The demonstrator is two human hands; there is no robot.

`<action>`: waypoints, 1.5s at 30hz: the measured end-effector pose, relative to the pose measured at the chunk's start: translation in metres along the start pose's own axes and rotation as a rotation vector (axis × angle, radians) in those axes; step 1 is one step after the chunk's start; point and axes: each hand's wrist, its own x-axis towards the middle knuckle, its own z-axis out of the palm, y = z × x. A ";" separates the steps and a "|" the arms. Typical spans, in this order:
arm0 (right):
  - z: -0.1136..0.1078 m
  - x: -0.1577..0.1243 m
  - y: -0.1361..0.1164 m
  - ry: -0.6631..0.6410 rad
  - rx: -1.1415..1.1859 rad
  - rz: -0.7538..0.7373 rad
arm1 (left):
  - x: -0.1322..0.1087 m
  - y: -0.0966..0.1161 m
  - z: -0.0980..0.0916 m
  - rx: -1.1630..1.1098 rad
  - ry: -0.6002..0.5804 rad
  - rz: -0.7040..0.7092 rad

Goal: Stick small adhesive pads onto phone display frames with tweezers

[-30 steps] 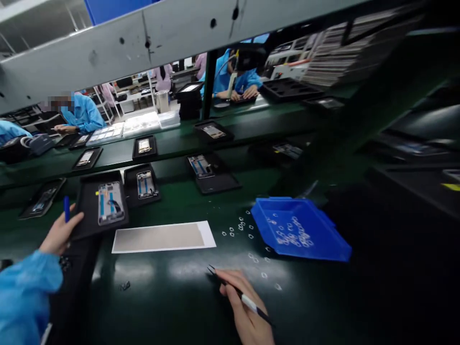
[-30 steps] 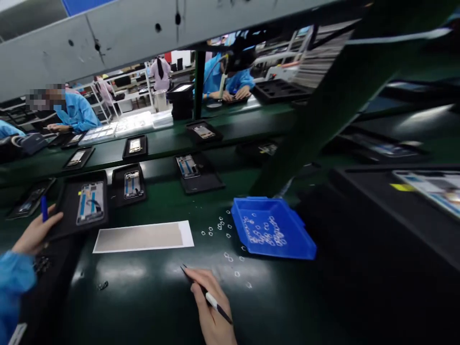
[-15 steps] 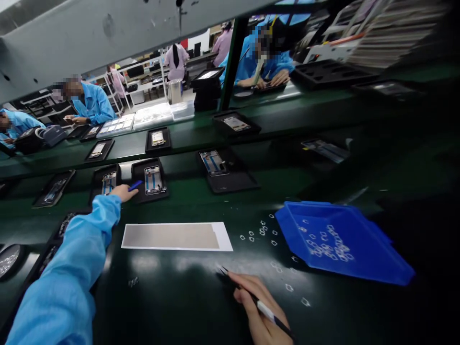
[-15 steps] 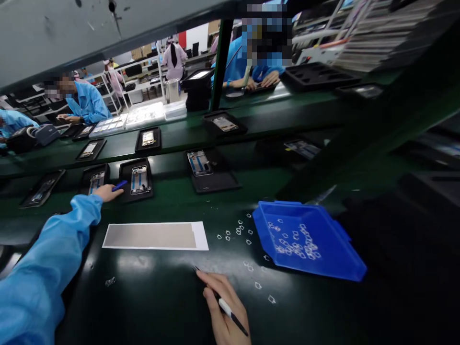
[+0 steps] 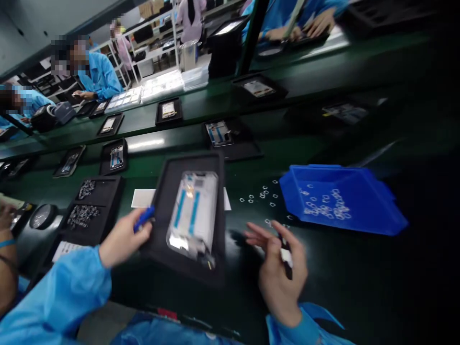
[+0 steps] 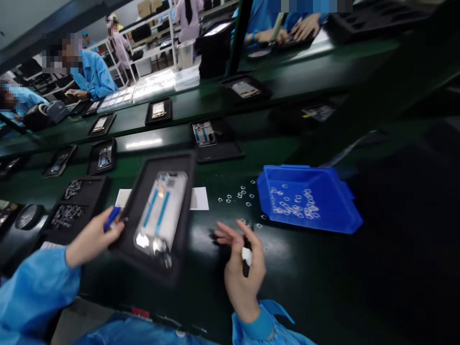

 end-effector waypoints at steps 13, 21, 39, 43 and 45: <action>0.004 -0.004 0.005 -0.349 -0.346 -0.154 | -0.084 -0.054 0.082 -0.075 0.302 -0.048; 0.052 -0.005 -0.040 -0.824 -0.254 -0.297 | -0.021 -0.089 0.075 0.034 0.446 0.032; 0.114 -0.022 -0.030 -1.051 0.229 0.563 | -0.037 -0.054 0.073 -0.082 0.418 0.398; 0.104 -0.017 -0.035 -0.999 0.324 0.667 | -0.031 -0.077 0.068 -0.008 0.373 0.264; 0.096 -0.014 -0.040 -0.976 0.349 0.695 | -0.027 -0.088 0.064 0.095 0.354 0.198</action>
